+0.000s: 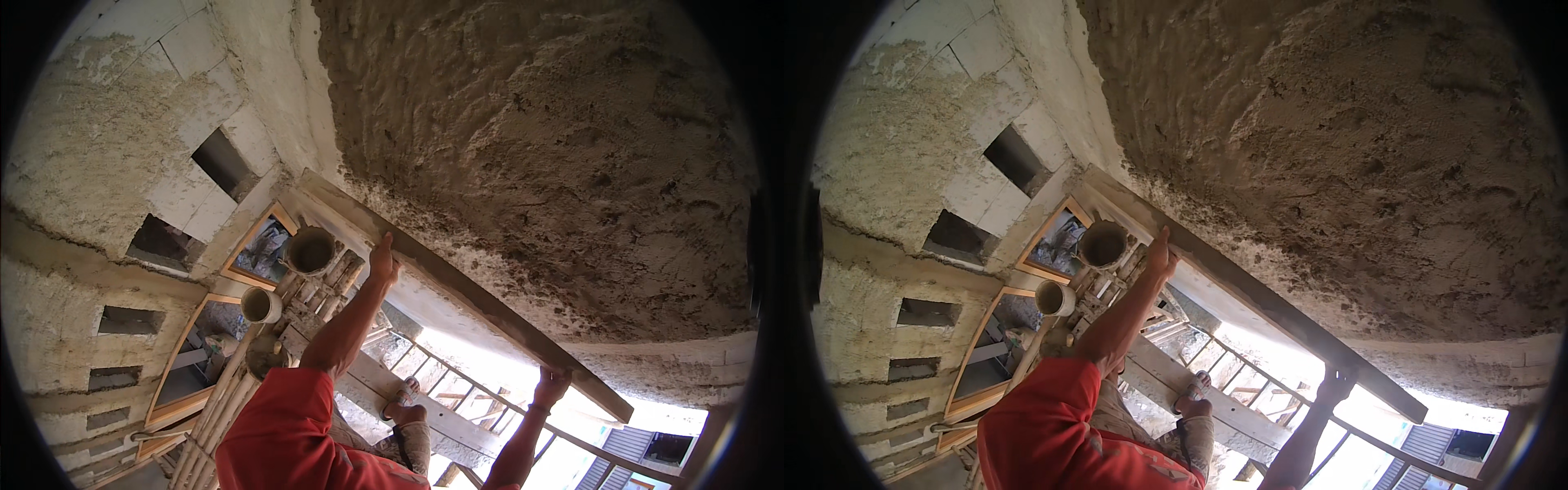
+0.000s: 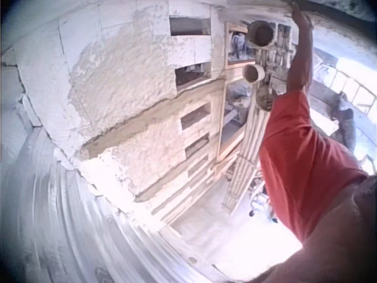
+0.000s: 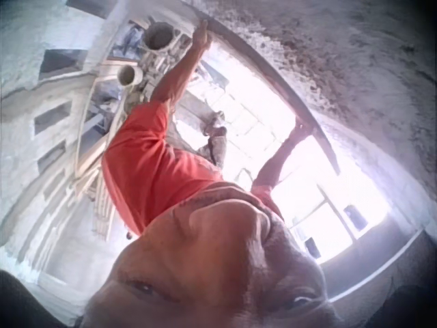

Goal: The person applies wet plaster from a bucket onto a rough interior wall using a trowel and then smooths the surface with a long wooden board.

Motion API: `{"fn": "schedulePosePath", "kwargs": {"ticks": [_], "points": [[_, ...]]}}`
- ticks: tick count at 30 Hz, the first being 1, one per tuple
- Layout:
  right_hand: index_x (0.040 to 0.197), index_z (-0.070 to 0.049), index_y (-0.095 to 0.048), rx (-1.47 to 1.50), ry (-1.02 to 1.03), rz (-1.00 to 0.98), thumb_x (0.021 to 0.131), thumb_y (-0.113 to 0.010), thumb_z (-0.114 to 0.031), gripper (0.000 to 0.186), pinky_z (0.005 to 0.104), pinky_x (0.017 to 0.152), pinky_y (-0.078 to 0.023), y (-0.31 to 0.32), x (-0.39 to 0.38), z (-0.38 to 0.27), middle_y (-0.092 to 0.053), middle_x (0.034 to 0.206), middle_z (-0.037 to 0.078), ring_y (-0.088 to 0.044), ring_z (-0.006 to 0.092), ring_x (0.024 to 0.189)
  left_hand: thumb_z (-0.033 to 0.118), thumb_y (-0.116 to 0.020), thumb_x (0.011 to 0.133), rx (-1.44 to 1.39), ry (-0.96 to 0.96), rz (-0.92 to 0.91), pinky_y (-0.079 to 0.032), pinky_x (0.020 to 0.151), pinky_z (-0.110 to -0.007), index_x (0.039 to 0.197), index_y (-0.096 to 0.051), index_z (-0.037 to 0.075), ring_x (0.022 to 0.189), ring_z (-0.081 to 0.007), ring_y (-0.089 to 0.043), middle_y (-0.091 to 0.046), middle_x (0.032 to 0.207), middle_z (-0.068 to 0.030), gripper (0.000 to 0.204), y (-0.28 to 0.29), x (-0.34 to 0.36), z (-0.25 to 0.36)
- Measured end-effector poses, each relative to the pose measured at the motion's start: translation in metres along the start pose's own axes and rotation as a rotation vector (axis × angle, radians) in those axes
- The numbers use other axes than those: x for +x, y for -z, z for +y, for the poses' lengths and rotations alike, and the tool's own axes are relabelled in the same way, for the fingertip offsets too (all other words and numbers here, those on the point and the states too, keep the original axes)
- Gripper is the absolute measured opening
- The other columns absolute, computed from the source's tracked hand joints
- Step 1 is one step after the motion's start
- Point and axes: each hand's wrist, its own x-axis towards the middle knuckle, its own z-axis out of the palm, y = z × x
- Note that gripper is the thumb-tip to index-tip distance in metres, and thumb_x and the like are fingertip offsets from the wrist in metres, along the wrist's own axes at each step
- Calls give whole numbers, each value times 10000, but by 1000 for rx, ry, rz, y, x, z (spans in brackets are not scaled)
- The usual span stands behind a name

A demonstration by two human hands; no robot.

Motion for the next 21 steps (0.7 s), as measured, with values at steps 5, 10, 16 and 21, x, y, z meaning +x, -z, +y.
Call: {"fn": "schedulePosePath", "kwargs": {"ticks": [5,10,16,21], "points": [[1410,19,-348,95,50,-30,841,-684,48,662,352,895,-564,-19,43,105,-534,1212,135,-587,227,1063,352,-619,947,177,0,112,-490,673,-338,1147,-585,93,821,-168,-604,-624,1026,-31,329,-27,56,-38],[1402,-38,-372,248,-16,-138,855,-634,89,620,376,881,-571,-50,65,104,-485,1235,105,-557,225,1075,378,-570,973,186,-95,140,-498,823,-384,1228,-556,84,1013,-227,-598,-592,1158,-73,389,-32,59,-31],[1412,-74,-347,-56,265,-64,858,-631,85,643,384,887,-558,-41,88,104,-510,1229,108,-559,220,1069,363,-592,959,182,-180,129,-480,823,-402,1241,-544,24,1011,-189,-564,-585,1153,-75,443,-79,40,-20],[1412,-70,-341,121,227,-31,882,-621,40,610,389,911,-544,-9,101,67,-541,1247,112,-564,223,1090,320,-550,986,118,-309,-71,-474,847,-427,1250,-523,2,1029,-205,-562,-579,1141,-82,414,-157,-1,8]]}}
